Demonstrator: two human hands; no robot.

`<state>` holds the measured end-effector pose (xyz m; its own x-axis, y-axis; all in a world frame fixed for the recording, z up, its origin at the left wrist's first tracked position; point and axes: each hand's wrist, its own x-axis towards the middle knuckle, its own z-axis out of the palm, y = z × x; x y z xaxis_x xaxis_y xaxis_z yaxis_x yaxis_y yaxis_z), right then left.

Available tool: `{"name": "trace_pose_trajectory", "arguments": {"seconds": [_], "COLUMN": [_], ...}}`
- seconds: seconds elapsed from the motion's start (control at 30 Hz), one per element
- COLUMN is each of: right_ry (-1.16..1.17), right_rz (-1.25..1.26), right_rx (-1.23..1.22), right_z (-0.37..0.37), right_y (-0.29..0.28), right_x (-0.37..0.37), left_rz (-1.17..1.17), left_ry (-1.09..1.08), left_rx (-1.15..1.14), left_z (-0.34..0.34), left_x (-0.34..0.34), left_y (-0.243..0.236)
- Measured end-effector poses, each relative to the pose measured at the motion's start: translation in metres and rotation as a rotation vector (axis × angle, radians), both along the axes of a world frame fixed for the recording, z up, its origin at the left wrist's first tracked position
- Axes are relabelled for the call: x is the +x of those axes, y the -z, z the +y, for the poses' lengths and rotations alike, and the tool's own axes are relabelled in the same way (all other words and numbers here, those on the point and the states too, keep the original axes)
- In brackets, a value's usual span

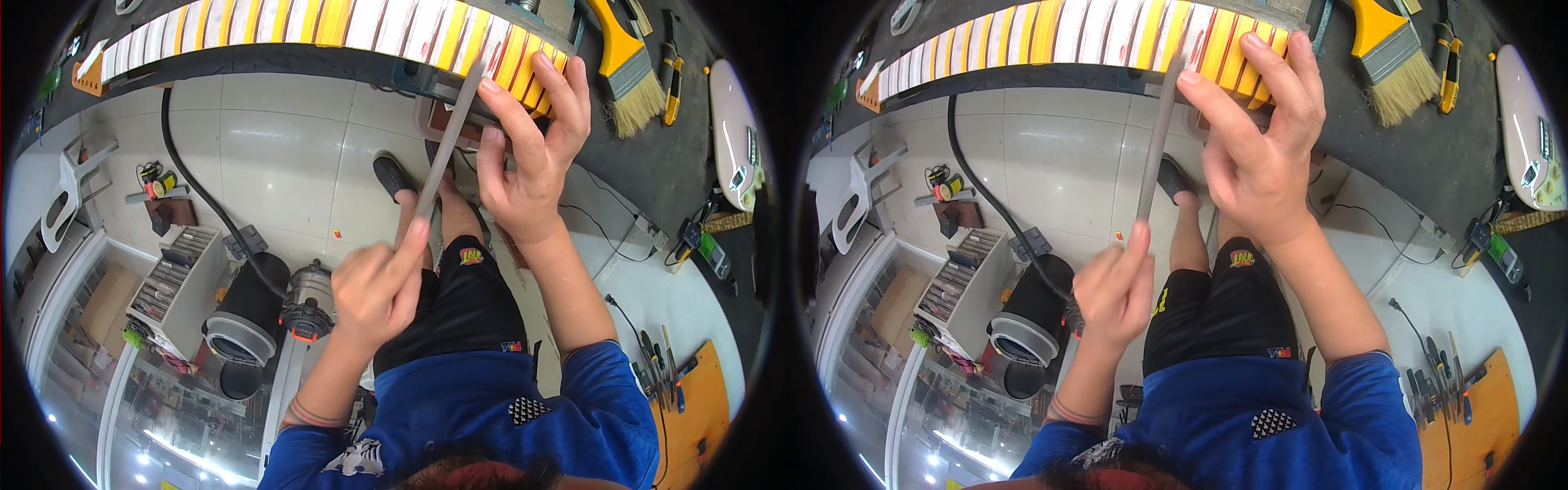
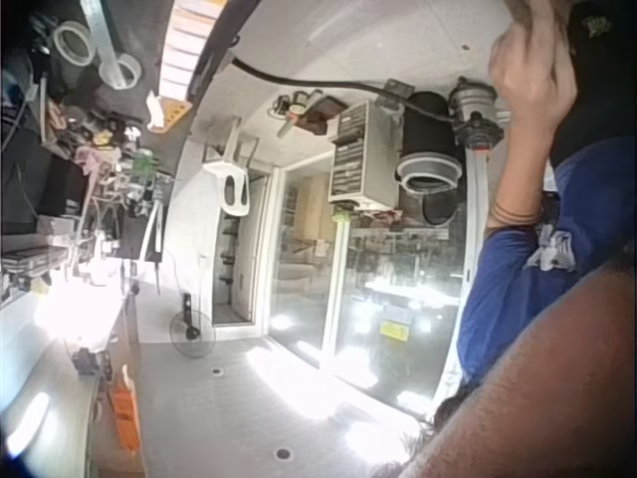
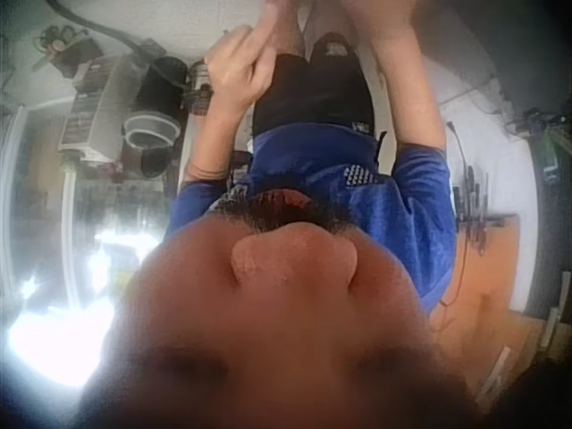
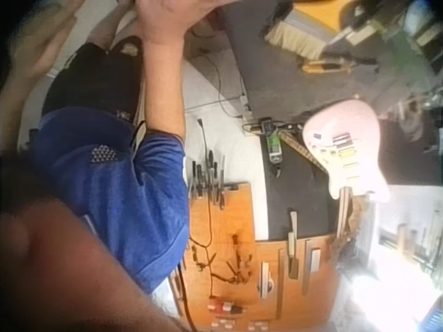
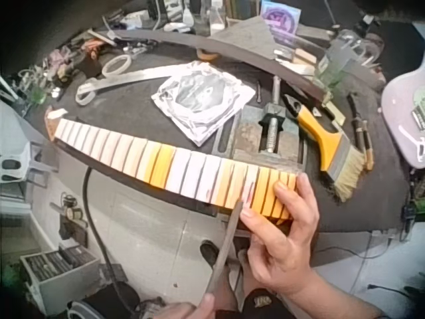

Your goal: The person files the frets of a guitar neck using a metal file, moving the file back and forth across each fret while holding the neck steady with the other hand. The person occasionally brushes away dust from the fretboard with a yellow brush.

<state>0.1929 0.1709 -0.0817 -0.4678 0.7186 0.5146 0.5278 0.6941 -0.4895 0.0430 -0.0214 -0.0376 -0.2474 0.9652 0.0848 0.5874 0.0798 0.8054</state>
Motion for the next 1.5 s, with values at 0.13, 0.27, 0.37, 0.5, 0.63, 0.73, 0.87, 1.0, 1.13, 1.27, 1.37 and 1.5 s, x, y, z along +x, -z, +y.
{"name": "trace_pose_trajectory", "arguments": {"seconds": [0.13, 0.27, 0.37, 0.5, 0.63, 0.73, 0.87, 1.0, 1.13, 1.27, 1.37, 1.5], "right_ry": [-0.002, -0.004, -0.003, -0.01, -0.018, -0.019, -0.018, -0.021, -0.008, -0.014, -0.018, -0.014], "right_rz": [-0.025, -0.01, -0.013, -0.011, -0.013, -0.014, -0.016, -0.004, 0.028, -0.005, -0.017, -0.025], "right_rx": [-0.005, 0.004, 0.006, 0.012, 0.009, 0.011, 0.01, 0.009, 0.004, -0.008, -0.003, -0.01], "right_z": [-0.001, 0.0, 0.0, 0.0, 0.0, 0.0, 0.001, 0.0, 0.001, 0.001, 0.0, -0.001], "right_y": [0.0, 0.0, -0.001, 0.0, 0.0, 0.0, 0.0, -0.001, -0.003, -0.003, -0.002, -0.005], "right_x": [0.001, 0.0, 0.001, 0.001, 0.003, 0.004, 0.004, 0.003, 0.0, 0.004, 0.004, 0.002], "left_rz": [-0.033, -0.143, -0.284, -0.363, -0.432, -0.426, -0.441, -0.384, -0.441, -0.194, -0.158, -0.084], "left_ry": [0.039, -0.008, -0.023, -0.02, -0.024, -0.021, -0.001, -0.034, -0.049, 0.021, 0.015, -0.043], "left_rx": [0.004, 0.137, 0.025, 0.023, 0.004, 0.001, 0.003, 0.042, -0.033, -0.079, -0.11, 0.117], "left_z": [-0.026, -0.013, -0.009, -0.003, -0.002, -0.004, 0.005, 0.075, 0.114, 0.027, 0.022, 0.106], "left_x": [-0.006, -0.01, -0.013, -0.01, -0.007, -0.006, -0.006, -0.006, -0.009, 0.0, 0.001, -0.002], "left_y": [-0.001, 0.004, 0.005, 0.012, 0.015, 0.015, 0.009, -0.002, -0.013, -0.007, -0.009, 0.001]}}
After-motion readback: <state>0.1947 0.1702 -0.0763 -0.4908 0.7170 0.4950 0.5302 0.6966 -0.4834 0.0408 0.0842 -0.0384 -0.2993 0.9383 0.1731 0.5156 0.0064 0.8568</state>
